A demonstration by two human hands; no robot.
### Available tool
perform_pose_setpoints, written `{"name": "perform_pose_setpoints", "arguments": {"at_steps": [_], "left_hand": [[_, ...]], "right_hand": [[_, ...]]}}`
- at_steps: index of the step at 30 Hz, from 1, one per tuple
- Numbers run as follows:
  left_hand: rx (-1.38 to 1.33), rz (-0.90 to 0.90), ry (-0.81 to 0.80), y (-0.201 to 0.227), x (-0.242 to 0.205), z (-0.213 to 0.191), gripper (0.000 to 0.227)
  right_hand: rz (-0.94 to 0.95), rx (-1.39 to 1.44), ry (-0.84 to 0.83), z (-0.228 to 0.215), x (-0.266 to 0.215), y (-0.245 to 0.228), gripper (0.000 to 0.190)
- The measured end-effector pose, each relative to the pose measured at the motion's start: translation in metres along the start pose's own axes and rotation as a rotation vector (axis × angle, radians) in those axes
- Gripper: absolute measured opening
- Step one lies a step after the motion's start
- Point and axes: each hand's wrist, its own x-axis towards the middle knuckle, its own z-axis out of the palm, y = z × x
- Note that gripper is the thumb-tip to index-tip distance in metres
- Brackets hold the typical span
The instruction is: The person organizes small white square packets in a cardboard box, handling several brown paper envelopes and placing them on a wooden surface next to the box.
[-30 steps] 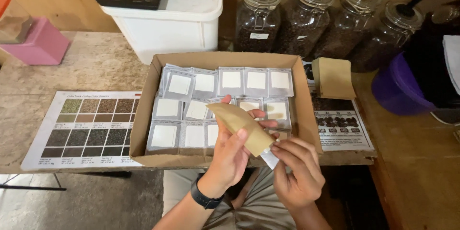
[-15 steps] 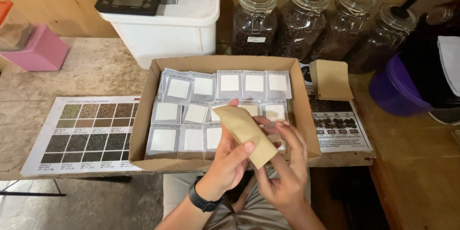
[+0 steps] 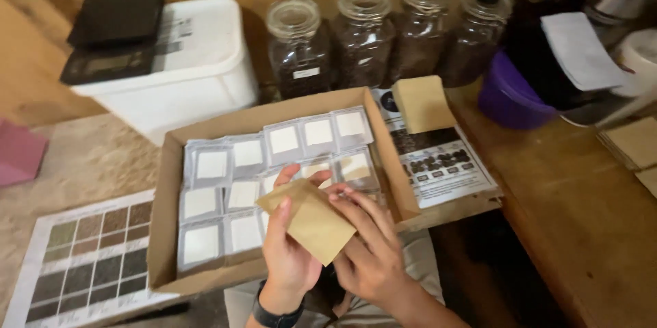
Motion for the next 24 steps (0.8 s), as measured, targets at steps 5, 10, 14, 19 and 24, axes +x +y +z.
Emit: {"name": "perform_pose_setpoints", "arguments": {"at_steps": [5, 10, 14, 19, 24], "left_hand": [[0.012, -0.019, -0.042, -0.015, -0.002, -0.007, 0.046], [0.602, -0.104, 0.095, -0.024, 0.003, -0.022, 0.067], [0.899, 0.045, -0.301, -0.021, -0.005, 0.019, 0.031], [0.965, 0.062, -0.011, -0.056, -0.017, -0.007, 0.035], [0.977, 0.079, -0.201, -0.088, -0.011, 0.019, 0.022]], "right_hand": [[0.064, -0.012, -0.04, -0.018, 0.001, 0.008, 0.033], [0.247, 0.34, -0.042, -0.051, -0.01, 0.021, 0.028], [0.313, 0.343, 0.04, -0.085, -0.013, 0.03, 0.019], [0.371, 0.257, 0.47, -0.099, -0.047, 0.044, 0.035], [0.664, 0.843, 0.375, -0.112, -0.08, 0.055, 0.04]]}}
